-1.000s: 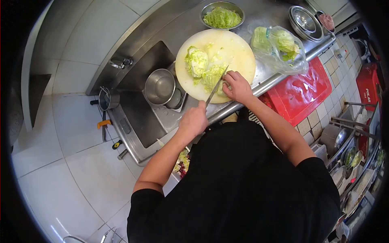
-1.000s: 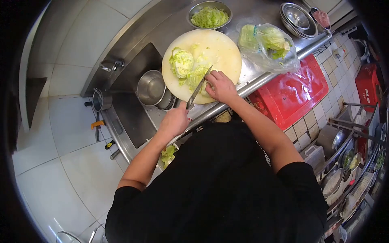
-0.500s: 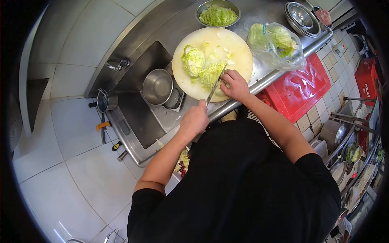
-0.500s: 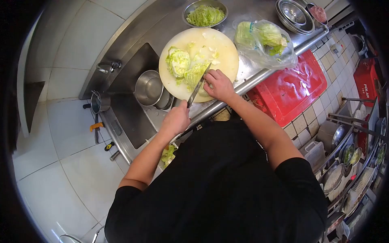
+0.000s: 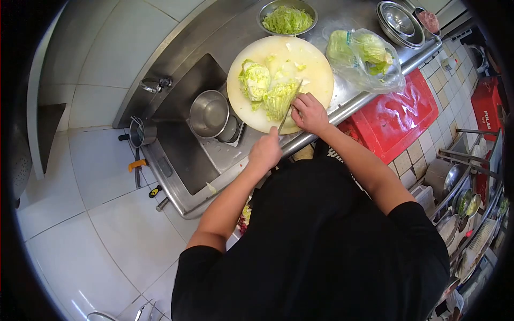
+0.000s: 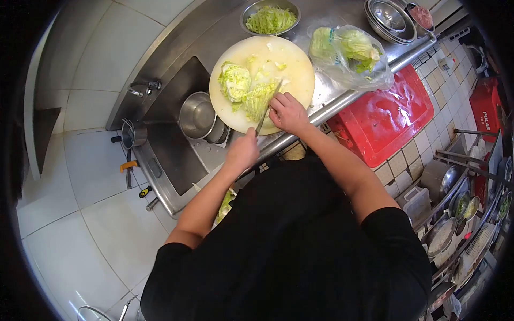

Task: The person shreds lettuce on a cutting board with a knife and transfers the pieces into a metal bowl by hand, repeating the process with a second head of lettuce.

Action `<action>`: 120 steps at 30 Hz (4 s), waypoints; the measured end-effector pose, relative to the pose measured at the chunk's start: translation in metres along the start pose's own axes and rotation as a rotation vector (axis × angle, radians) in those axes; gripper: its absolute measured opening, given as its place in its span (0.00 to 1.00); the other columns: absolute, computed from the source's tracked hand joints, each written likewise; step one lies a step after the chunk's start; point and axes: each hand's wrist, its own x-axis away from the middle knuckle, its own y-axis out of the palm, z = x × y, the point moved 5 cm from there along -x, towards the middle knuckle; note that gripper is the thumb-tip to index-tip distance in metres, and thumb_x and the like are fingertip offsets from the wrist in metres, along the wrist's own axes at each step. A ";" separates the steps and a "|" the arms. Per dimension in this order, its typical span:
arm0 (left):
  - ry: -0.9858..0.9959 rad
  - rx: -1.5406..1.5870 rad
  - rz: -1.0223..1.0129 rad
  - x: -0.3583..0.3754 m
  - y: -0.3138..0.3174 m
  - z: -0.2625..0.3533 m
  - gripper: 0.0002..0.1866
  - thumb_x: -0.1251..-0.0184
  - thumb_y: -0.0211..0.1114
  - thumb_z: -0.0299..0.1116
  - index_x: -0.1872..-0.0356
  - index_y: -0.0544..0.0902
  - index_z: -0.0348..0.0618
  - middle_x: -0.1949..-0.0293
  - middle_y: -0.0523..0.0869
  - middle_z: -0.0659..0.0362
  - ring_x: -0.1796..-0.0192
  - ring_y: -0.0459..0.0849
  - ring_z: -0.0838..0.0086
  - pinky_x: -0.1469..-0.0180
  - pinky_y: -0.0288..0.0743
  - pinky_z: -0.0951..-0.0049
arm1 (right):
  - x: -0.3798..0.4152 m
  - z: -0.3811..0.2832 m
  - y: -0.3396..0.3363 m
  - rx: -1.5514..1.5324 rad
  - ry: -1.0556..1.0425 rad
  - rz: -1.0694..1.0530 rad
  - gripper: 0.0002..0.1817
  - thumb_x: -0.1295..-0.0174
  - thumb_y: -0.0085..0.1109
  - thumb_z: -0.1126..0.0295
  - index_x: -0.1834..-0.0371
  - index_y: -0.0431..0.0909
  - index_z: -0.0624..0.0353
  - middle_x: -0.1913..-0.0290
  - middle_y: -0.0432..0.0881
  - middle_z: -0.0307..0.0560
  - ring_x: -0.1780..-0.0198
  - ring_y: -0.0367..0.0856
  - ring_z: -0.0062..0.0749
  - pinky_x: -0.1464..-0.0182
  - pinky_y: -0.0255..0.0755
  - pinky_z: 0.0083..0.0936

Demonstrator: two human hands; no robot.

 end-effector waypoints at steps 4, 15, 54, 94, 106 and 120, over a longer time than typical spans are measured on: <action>0.030 0.029 0.014 -0.014 -0.015 0.013 0.11 0.29 0.54 0.33 0.53 0.72 0.37 0.65 0.85 0.34 0.58 0.85 0.37 0.53 0.75 0.40 | -0.001 -0.001 -0.003 -0.014 -0.011 0.043 0.11 0.47 0.62 0.73 0.60 0.78 0.59 0.60 0.78 0.49 0.60 0.78 0.44 0.56 0.76 0.34; 0.034 0.032 0.013 -0.022 -0.003 0.012 0.12 0.27 0.55 0.34 0.53 0.71 0.35 0.66 0.84 0.33 0.59 0.84 0.37 0.54 0.74 0.40 | 0.001 0.000 -0.004 -0.040 -0.027 0.009 0.11 0.49 0.62 0.73 0.61 0.78 0.59 0.60 0.79 0.48 0.61 0.78 0.43 0.55 0.76 0.34; 0.048 0.120 -0.009 -0.020 0.009 -0.009 0.13 0.26 0.54 0.38 0.52 0.70 0.37 0.63 0.84 0.32 0.57 0.83 0.35 0.51 0.73 0.41 | 0.005 0.021 -0.028 -0.165 0.265 0.018 0.13 0.43 0.62 0.74 0.54 0.77 0.61 0.50 0.78 0.55 0.47 0.77 0.52 0.44 0.75 0.40; -0.033 0.075 -0.009 -0.027 -0.027 -0.040 0.15 0.26 0.51 0.38 0.49 0.73 0.37 0.55 0.84 0.33 0.48 0.83 0.39 0.44 0.73 0.43 | -0.057 -0.016 0.052 0.431 -0.005 -0.801 0.10 0.40 0.54 0.70 0.67 0.86 0.52 0.67 0.88 0.50 0.62 0.88 0.41 0.51 0.74 0.38; -0.069 0.046 0.009 0.003 -0.018 -0.040 0.15 0.26 0.52 0.37 0.50 0.74 0.36 0.59 0.84 0.32 0.53 0.83 0.36 0.48 0.74 0.41 | -0.045 -0.020 0.052 0.295 0.157 -0.671 0.09 0.43 0.55 0.71 0.69 0.87 0.58 0.68 0.88 0.55 0.62 0.89 0.46 0.56 0.82 0.40; -0.047 0.061 -0.022 0.004 -0.014 -0.043 0.14 0.27 0.53 0.36 0.50 0.72 0.35 0.63 0.84 0.32 0.57 0.84 0.37 0.51 0.74 0.41 | -0.042 -0.026 0.047 0.397 0.051 -0.570 0.07 0.47 0.57 0.69 0.75 0.85 0.55 0.72 0.86 0.47 0.58 0.82 0.37 0.48 0.68 0.34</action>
